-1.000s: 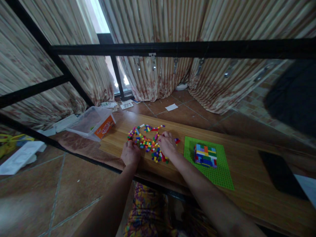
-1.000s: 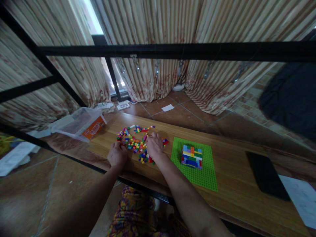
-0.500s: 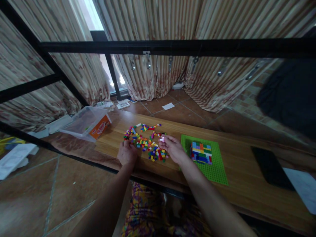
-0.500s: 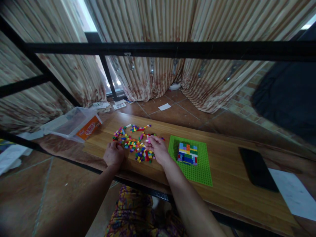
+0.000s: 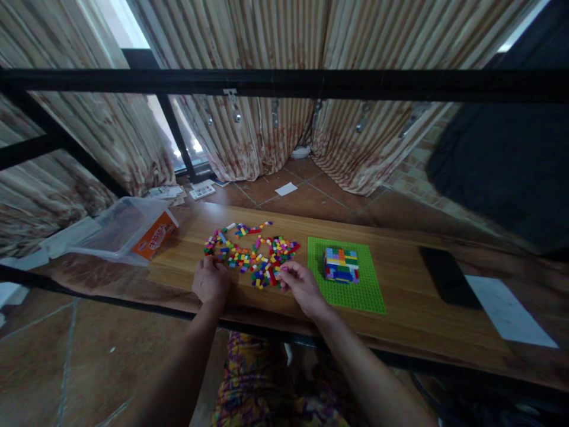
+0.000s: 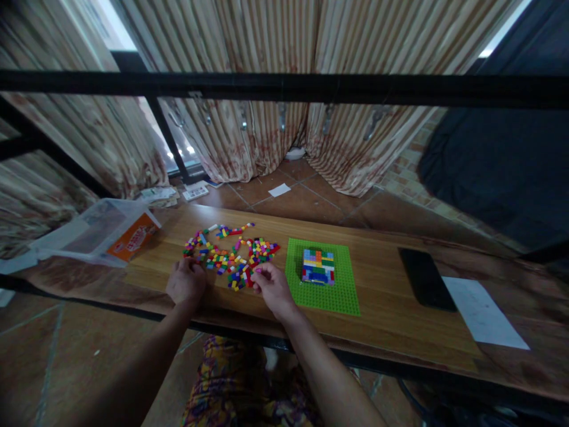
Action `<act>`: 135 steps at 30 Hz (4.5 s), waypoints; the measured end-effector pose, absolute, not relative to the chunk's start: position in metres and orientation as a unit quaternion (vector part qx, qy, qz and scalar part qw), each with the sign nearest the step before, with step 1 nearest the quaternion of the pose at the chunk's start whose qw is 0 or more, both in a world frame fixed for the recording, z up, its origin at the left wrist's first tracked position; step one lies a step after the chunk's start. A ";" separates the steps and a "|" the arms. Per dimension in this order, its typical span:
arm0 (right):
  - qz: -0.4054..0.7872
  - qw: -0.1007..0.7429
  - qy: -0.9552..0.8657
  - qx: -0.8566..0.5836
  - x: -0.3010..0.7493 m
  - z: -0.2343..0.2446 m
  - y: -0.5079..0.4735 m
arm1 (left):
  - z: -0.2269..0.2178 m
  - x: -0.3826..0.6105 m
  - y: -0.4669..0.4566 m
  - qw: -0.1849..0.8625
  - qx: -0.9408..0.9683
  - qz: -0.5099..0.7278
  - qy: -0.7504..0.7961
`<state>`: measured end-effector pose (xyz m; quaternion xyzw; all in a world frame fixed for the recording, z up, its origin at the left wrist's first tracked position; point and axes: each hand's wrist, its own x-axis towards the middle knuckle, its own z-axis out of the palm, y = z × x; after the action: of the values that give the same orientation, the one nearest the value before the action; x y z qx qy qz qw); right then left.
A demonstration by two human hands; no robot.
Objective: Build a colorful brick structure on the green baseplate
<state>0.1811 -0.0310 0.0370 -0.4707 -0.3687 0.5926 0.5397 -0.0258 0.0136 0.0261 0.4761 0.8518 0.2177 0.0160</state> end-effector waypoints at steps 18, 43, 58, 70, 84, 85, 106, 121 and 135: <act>0.488 0.476 -0.434 -0.588 0.184 0.024 0.003 | 0.028 -0.025 0.013 0.018 0.475 0.220 0.852; 0.347 0.557 -0.403 -0.638 0.313 0.042 -0.084 | 0.033 -0.024 0.013 0.018 0.479 0.210 0.852; 0.058 0.376 -0.628 -0.679 0.298 0.042 -0.049 | 0.027 -0.026 0.014 0.012 0.480 0.217 0.850; 0.045 0.395 -0.594 -0.699 0.296 0.044 -0.053 | 0.029 -0.024 0.013 0.016 0.475 0.220 0.852; 0.034 0.418 -0.509 -0.752 0.294 0.032 -0.040 | 0.028 -0.025 0.014 0.013 0.476 0.224 0.850; 0.041 0.423 -0.501 -0.754 0.294 0.031 -0.040 | 0.028 -0.025 0.014 0.015 0.477 0.223 0.850; 0.060 0.528 -0.556 -0.638 0.268 0.023 -0.100 | 0.029 -0.025 0.012 0.025 0.473 0.226 0.851; -0.050 0.341 -0.745 -0.571 0.244 -0.019 -0.106 | 0.032 -0.046 0.027 0.071 0.446 0.298 0.841; -0.100 0.321 -0.748 -0.572 0.242 -0.020 -0.107 | 0.047 -0.059 0.053 0.108 0.625 0.193 0.749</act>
<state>0.2418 -0.1071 -0.0196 -0.5721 -0.7482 -0.1002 0.3207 -0.0586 0.0531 0.0471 0.6253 0.7485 0.1925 0.1076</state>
